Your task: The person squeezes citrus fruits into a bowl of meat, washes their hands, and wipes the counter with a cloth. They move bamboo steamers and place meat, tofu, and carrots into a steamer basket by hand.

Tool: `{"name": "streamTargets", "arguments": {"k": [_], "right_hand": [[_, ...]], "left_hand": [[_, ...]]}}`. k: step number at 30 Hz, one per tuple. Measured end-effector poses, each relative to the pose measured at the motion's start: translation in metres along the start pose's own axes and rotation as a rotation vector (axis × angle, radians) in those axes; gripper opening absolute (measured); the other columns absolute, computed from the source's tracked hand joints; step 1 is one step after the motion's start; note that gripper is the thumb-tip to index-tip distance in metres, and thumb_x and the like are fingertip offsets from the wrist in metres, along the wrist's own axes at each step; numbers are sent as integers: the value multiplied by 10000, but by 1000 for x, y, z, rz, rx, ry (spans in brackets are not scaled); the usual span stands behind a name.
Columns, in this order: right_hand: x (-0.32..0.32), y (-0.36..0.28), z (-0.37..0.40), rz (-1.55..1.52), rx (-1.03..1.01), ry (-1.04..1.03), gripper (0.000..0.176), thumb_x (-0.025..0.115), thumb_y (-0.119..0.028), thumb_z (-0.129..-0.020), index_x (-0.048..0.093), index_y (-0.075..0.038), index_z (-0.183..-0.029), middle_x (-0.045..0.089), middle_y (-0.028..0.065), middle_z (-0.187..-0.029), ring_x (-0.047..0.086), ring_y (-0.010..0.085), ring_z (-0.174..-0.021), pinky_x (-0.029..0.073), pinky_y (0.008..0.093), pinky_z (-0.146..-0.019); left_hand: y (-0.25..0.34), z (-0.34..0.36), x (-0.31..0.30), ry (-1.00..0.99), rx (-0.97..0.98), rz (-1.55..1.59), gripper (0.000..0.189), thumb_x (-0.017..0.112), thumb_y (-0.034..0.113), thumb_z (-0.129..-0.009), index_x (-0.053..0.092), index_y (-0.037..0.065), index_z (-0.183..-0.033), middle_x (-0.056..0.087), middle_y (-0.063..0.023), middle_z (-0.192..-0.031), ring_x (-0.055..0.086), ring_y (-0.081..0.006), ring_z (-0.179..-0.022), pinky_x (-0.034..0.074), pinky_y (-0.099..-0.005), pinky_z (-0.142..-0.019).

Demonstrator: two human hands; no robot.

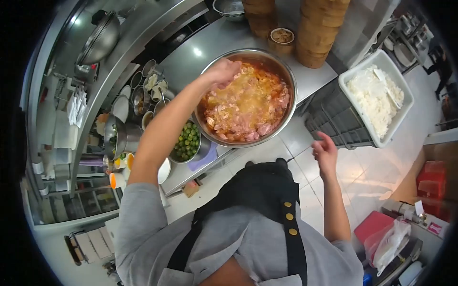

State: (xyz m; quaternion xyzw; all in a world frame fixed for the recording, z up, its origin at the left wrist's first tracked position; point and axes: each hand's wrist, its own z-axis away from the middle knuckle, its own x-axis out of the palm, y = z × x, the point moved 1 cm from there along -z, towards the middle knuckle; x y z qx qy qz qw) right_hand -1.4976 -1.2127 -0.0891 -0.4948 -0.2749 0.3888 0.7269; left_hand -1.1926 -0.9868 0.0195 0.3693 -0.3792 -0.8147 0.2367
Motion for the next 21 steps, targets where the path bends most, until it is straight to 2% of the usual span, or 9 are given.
{"name": "streamTargets", "arguments": {"k": [4, 6, 7, 10, 12, 14, 16, 18, 21], "right_hand": [[-51, 56, -28, 4, 70, 78, 352, 567, -42, -810, 517, -36, -1158, 551, 12, -687, 483, 66, -553, 365, 201, -466], [-60, 83, -43, 125, 95, 72, 355, 577, -49, -809, 514, -26, -1158, 548, 22, -681, 487, 81, -548, 388, 224, -477], [-60, 93, -49, 147, 104, 45, 364, 584, -59, -809, 510, -21, -1164, 543, 29, -673, 491, 94, -546, 409, 242, -494], [-56, 109, -60, 212, 120, -63, 376, 593, -67, -806, 508, -23, -1170, 540, 29, -671, 494, 95, -547, 414, 242, -500], [-54, 119, -67, 230, 118, -112, 382, 597, -72, -803, 509, -26, -1172, 541, 32, -671, 500, 100, -546, 420, 246, -504], [-54, 126, -72, 241, 100, -137, 383, 603, -79, -801, 512, -26, -1169, 545, 36, -670, 503, 103, -542, 421, 249, -500], [-58, 128, -72, 268, 105, -152, 384, 592, -78, -808, 504, -30, -1178, 551, 40, -676, 499, 102, -536, 411, 246, -489], [-62, 129, -71, 293, 107, -160, 385, 582, -78, -815, 496, -34, -1188, 558, 45, -683, 494, 101, -530, 400, 242, -479], [-75, 131, -60, 318, 138, -117, 385, 584, -77, -814, 497, -32, -1187, 557, 49, -671, 494, 104, -526, 406, 245, -484]], "left_hand": [[34, 2, -1, 15, 78, -286, 444, 426, 367, -915, 484, 29, -633, 416, -44, -474, 381, -126, -387, 276, -312, -350], [58, 13, 1, 191, 231, -617, 510, 427, 370, -910, 527, -46, -634, 516, -155, -525, 504, -240, -481, 408, -394, -485], [72, 22, 2, 217, 193, -696, 502, 422, 360, -911, 548, -81, -706, 537, -236, -599, 560, -321, -587, 445, -417, -637], [98, 40, -2, 323, 298, -804, 485, 412, 346, -916, 545, -74, -710, 529, -261, -620, 560, -378, -608, 444, -420, -635], [113, 54, -5, 354, 273, -818, 470, 407, 339, -919, 551, -61, -719, 527, -273, -651, 538, -432, -655, 437, -430, -635], [119, 63, -10, 500, 423, -895, 469, 405, 345, -921, 557, -48, -717, 538, -274, -678, 507, -462, -706, 436, -440, -642], [121, 70, -12, 554, 422, -941, 469, 398, 331, -929, 552, -46, -695, 536, -274, -686, 513, -453, -701, 429, -454, -625], [118, 74, -17, 633, 577, -1045, 480, 391, 317, -935, 541, -46, -660, 532, -271, -686, 514, -449, -684, 419, -481, -604], [101, 73, -22, 625, 589, -1014, 487, 376, 290, -942, 536, -39, -621, 548, -260, -675, 537, -432, -648, 432, -501, -600]]}}
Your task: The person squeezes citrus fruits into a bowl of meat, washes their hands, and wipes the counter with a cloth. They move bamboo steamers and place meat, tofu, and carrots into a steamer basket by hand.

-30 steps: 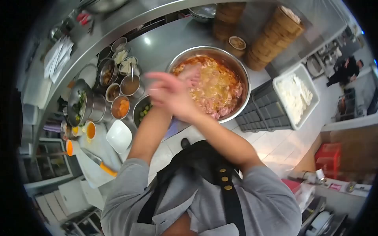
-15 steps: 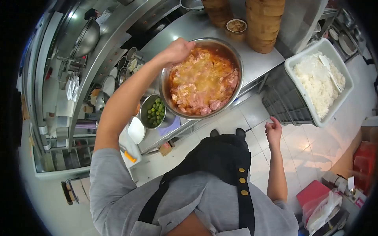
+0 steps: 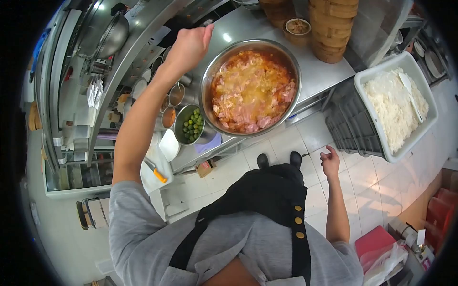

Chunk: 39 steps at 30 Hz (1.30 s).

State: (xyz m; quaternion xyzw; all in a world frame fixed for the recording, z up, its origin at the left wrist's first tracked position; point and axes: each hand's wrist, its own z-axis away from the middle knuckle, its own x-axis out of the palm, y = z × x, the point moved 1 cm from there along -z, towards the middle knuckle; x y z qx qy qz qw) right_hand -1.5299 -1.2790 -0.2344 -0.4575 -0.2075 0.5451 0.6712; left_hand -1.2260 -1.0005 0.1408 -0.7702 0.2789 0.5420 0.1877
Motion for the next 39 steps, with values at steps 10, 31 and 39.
{"name": "streamTargets", "arguments": {"k": [10, 31, 39], "right_hand": [[35, -129, 78, 72, -505, 252, 419, 605, -41, -790, 514, -66, -1198, 558, 35, -826, 530, 106, -704, 455, 237, -634], [375, -168, 125, -395, 193, -562, 261, 627, -194, -811, 509, -54, -997, 551, 58, -883, 579, 173, -762, 497, 302, -559], [371, -166, 124, -364, 235, -580, 208, 609, -204, -842, 507, -64, -956, 533, 47, -937, 581, 165, -769, 479, 286, -595]], "left_hand": [[-71, 56, 79, -173, -142, 91, 473, 348, 269, -938, 611, -36, -691, 584, -277, -714, 578, -430, -709, 471, -476, -717], [-94, 91, 84, -106, -70, 419, 470, 341, 247, -935, 597, -50, -676, 574, -284, -708, 571, -434, -725, 451, -490, -727], [-82, 97, 128, -149, 112, 376, 391, 323, 222, -938, 575, -22, -767, 587, -263, -747, 585, -411, -734, 469, -478, -693]]}}
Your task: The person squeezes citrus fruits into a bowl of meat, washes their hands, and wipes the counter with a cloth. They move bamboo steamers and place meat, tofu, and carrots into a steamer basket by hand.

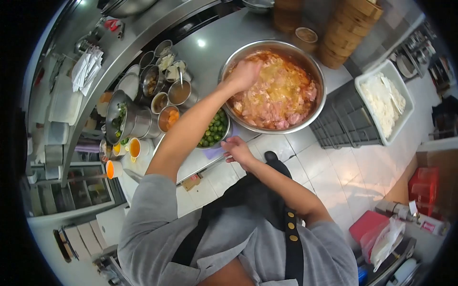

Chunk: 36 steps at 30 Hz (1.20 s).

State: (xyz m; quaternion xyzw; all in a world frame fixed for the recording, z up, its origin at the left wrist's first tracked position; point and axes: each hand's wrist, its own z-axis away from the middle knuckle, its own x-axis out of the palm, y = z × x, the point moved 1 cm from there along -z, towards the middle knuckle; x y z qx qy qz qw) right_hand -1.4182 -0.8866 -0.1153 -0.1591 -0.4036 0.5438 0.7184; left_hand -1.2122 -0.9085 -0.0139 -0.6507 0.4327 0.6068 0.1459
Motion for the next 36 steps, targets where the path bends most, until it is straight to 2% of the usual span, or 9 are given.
{"name": "streamTargets", "arguments": {"k": [5, 12, 15, 20, 27, 28, 30, 32, 36], "right_hand": [[-1, 1, -24, -45, 12, -90, 196, 617, -208, -845, 500, -51, -860, 570, 58, -807, 588, 177, -734, 488, 292, -586], [9, -3, -44, 4, -104, -28, 226, 638, -83, -800, 443, -64, -687, 548, 51, -737, 574, 166, -644, 488, 282, -510], [15, -14, -40, -8, 0, 7, 103, 612, 2, -776, 529, -60, -777, 579, 77, -814, 585, 160, -696, 491, 295, -518], [13, -28, -30, -234, 10, 51, 254, 540, -116, -868, 514, -55, -1113, 558, 52, -1075, 554, 143, -930, 457, 308, -769], [-1, 34, -70, -346, 51, -954, 371, 390, -259, -942, 360, -87, -1269, 473, 76, -1214, 463, 197, -1110, 379, 372, -928], [-7, 37, -74, -328, 12, -927, 382, 377, -278, -948, 349, -90, -1279, 463, 80, -1227, 454, 202, -1124, 371, 380, -942], [-14, 43, -83, -320, -93, -832, 406, 350, -317, -959, 326, -97, -1299, 443, 88, -1253, 435, 211, -1150, 357, 397, -969], [-13, 46, -98, -350, -198, -717, 419, 337, -336, -964, 314, -100, -1309, 433, 92, -1266, 426, 216, -1163, 349, 405, -982], [13, 26, -71, -615, -153, -98, 291, 414, -256, -934, 503, -48, -1116, 580, 91, -1054, 558, 203, -941, 452, 349, -821]], "left_hand": [[8, -3, -8, -175, -255, 84, 432, 351, 236, -932, 583, -24, -676, 585, -266, -721, 569, -425, -668, 459, -491, -677], [-1, 4, 17, 49, -340, 86, 416, 375, 232, -927, 564, -31, -667, 571, -259, -677, 564, -415, -637, 458, -468, -658], [2, 7, 19, -132, -225, -37, 311, 402, 245, -915, 584, 23, -795, 583, -230, -714, 595, -369, -700, 483, -437, -649], [28, 23, 20, -80, -591, 134, 245, 415, 228, -881, 567, 37, -884, 602, -198, -835, 588, -316, -872, 457, -474, -788], [18, 45, 27, -17, -510, 268, 248, 448, 246, -863, 609, 74, -943, 598, -189, -966, 548, -339, -967, 319, -463, -962], [39, 47, 8, 137, -778, 352, 234, 457, 227, -855, 617, 65, -906, 613, -181, -902, 576, -324, -893, 388, -459, -873], [34, 29, -8, -33, -612, 272, 271, 437, 227, -891, 604, 23, -829, 611, -200, -828, 588, -337, -781, 460, -434, -703], [41, 20, -18, 173, -593, 250, 334, 384, 259, -925, 579, 3, -836, 604, -213, -807, 563, -385, -757, 455, -467, -713], [46, 27, 5, 9, -436, 72, 249, 390, 161, -870, 566, -15, -892, 607, -219, -856, 600, -362, -834, 486, -446, -763]]}}
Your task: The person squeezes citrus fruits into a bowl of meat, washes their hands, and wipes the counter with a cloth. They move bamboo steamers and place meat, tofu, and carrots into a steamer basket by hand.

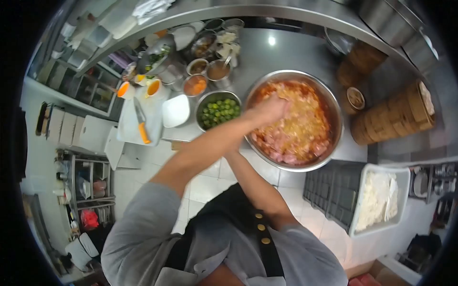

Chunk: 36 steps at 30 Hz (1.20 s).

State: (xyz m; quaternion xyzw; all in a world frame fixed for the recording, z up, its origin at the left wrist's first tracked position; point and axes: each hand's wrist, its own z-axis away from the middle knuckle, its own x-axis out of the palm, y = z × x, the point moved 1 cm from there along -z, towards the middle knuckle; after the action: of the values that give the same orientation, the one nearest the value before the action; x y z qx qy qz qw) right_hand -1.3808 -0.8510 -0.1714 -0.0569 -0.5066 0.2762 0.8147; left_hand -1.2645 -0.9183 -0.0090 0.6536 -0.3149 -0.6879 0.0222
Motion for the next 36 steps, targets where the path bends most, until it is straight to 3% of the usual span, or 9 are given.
{"name": "streamTargets", "arguments": {"k": [5, 8, 10, 20, 22, 28, 32, 35, 36], "right_hand": [[-12, -23, 14, -83, 472, -976, 298, 438, -298, -924, 500, -82, -1119, 572, 88, -1044, 560, 209, -929, 464, 366, -814], [-4, -25, 23, 457, 293, -192, 248, 604, -185, -833, 509, -39, -1009, 582, 117, -907, 601, 233, -764, 522, 362, -648], [32, -30, 26, 648, 29, 46, 150, 600, -40, -757, 495, 22, -844, 572, 148, -809, 600, 244, -639, 539, 355, -504], [0, -44, 81, 752, 109, -29, 77, 493, 51, -747, 550, 62, -797, 585, 133, -768, 610, 251, -607, 570, 412, -516], [2, -47, 99, 785, 142, -26, 90, 481, 57, -753, 556, 70, -801, 599, 143, -780, 625, 255, -643, 571, 416, -532], [-27, -37, 114, 826, 253, -91, 119, 491, 48, -761, 580, 93, -824, 627, 156, -794, 636, 234, -633, 565, 340, -507], [-24, -17, 118, 850, 319, -93, 89, 510, 45, -775, 579, 93, -806, 618, 154, -769, 633, 220, -628, 561, 327, -533], [-29, 9, 117, 958, 316, -141, 102, 521, 47, -768, 595, 64, -837, 623, 149, -801, 628, 220, -638, 560, 344, -543], [-30, 13, 121, 1010, 364, -192, 102, 521, 47, -768, 595, 64, -837, 623, 149, -801, 628, 220, -638, 560, 344, -543]], "left_hand": [[-54, -9, 53, 316, -488, 392, 298, 362, 187, -909, 572, -21, -950, 608, -246, -840, 600, -368, -822, 479, -458, -698], [-41, 18, -10, 335, -627, 1903, 374, 412, 315, -931, 430, 94, -629, 349, -22, -471, 325, -138, -338, 273, -299, -324], [-74, 52, -64, 454, -485, 1944, 373, 432, 328, -925, 374, 144, -605, 290, 27, -471, 264, -113, -351, 213, -247, -334], [-321, 175, -282, 1270, -525, 1137, 260, 380, 200, -903, 434, 126, -659, 343, 0, -493, 347, -151, -400, 254, -324, -332], [-357, 162, -285, 1034, -497, -779, 359, 378, 332, -922, 569, 37, -850, 579, -150, -609, 561, -264, -461, 445, -384, -429], [-361, 139, -281, 576, -1024, 129, 386, 421, 276, -853, 596, 10, -1072, 559, -222, -1129, 556, -346, -1030, 421, -403, -900], [-417, 139, -274, -117, -511, -751, 285, 523, 159, -741, 655, 31, -958, 628, -203, -971, 617, -309, -906, 504, -362, -762], [-394, 155, -265, 1030, -844, 983, 221, 503, 152, -772, 644, 27, -885, 618, -162, -756, 626, -280, -765, 515, -411, -650], [-409, 168, -255, 769, -805, 304, 194, 500, 190, -796, 616, 35, -775, 579, -139, -670, 593, -268, -658, 489, -439, -590]]}}
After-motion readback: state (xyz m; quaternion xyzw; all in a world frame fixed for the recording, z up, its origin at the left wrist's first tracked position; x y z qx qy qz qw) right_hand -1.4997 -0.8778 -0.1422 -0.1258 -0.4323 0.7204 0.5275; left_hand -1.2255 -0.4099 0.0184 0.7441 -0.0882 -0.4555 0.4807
